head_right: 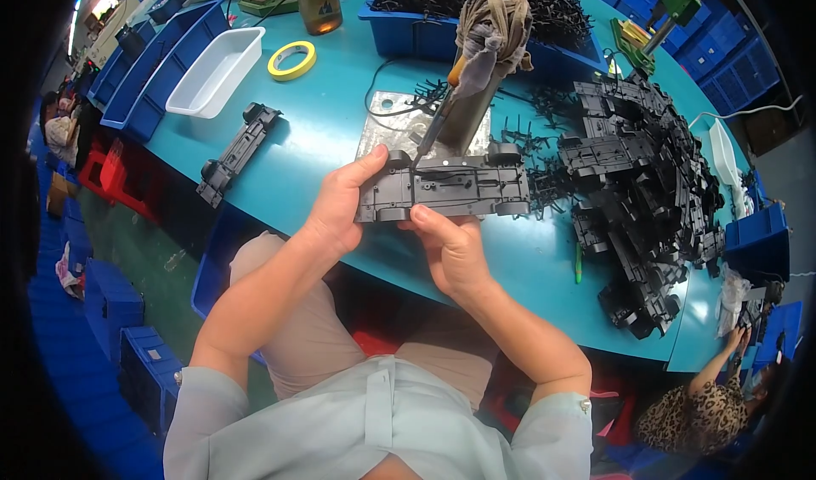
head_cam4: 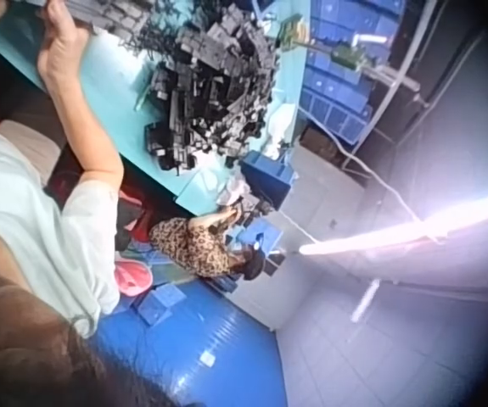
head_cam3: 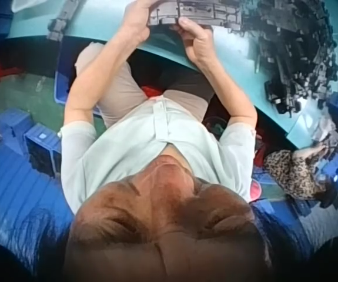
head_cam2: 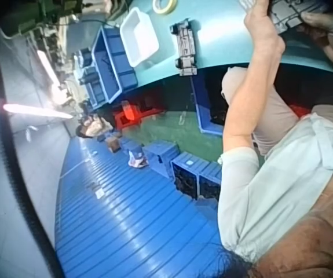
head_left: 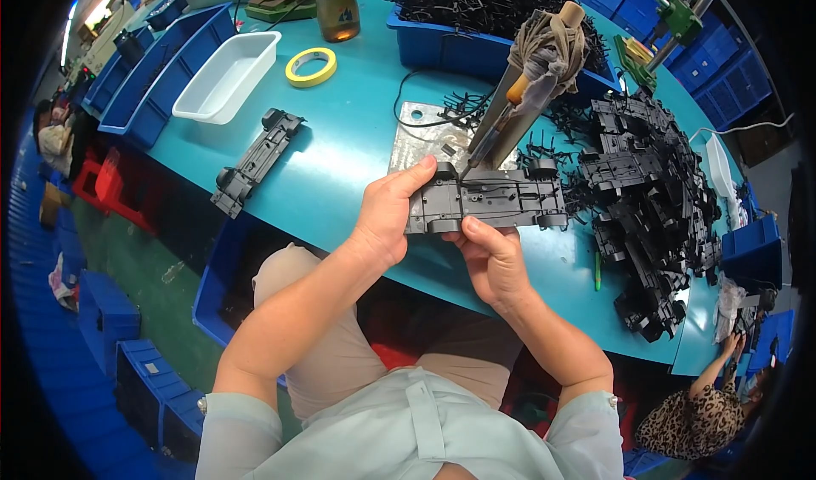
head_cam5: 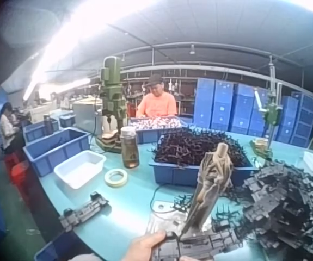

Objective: Assembling the chassis and components of plastic toy cars on a production line.

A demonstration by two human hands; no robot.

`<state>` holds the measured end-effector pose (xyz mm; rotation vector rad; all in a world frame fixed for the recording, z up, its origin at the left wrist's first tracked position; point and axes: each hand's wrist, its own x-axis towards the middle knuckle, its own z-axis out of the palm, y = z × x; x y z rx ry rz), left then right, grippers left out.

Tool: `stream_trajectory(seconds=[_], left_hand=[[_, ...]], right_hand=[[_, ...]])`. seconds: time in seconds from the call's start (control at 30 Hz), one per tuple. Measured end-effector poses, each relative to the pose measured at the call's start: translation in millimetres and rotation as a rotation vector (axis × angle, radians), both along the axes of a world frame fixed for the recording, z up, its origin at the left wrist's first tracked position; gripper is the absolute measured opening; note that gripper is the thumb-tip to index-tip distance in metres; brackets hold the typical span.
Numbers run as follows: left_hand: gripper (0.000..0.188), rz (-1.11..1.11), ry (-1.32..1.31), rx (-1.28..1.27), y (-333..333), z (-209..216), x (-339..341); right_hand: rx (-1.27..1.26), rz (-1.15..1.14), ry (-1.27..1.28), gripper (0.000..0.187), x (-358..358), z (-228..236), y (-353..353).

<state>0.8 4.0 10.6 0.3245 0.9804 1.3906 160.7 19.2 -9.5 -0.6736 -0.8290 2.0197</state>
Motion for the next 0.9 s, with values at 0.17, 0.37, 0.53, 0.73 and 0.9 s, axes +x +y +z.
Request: stream_trajectory(seconds=[0.17,0.37,0.53,0.73,0.9], left_hand=[[0.032,-0.008,0.002,-0.002,1.1,0.7,-1.9],[0.033,-0.021,-0.013,0.012,2.5,2.4,-3.2],[0.032,-0.03,0.0,0.022,2.0,4.7,-1.6],[0.031,-0.014,0.01,0.01,1.7,0.7,-2.3],[0.031,-0.022,0.01,0.012,1.2,5.0,-2.3]], right_hand=[[-0.001,0.009,0.012,0.038,-1.3,2.0,0.4],[-0.033,-0.008,0.036,0.028,-2.6,7.9,-0.2],[-0.01,0.003,0.001,0.039,-0.1,1.7,0.6],[-0.013,0.001,0.005,0.041,-0.1,-1.2,-0.9],[-0.004,-0.001,0.005,0.041,-0.6,-0.5,-0.1]])
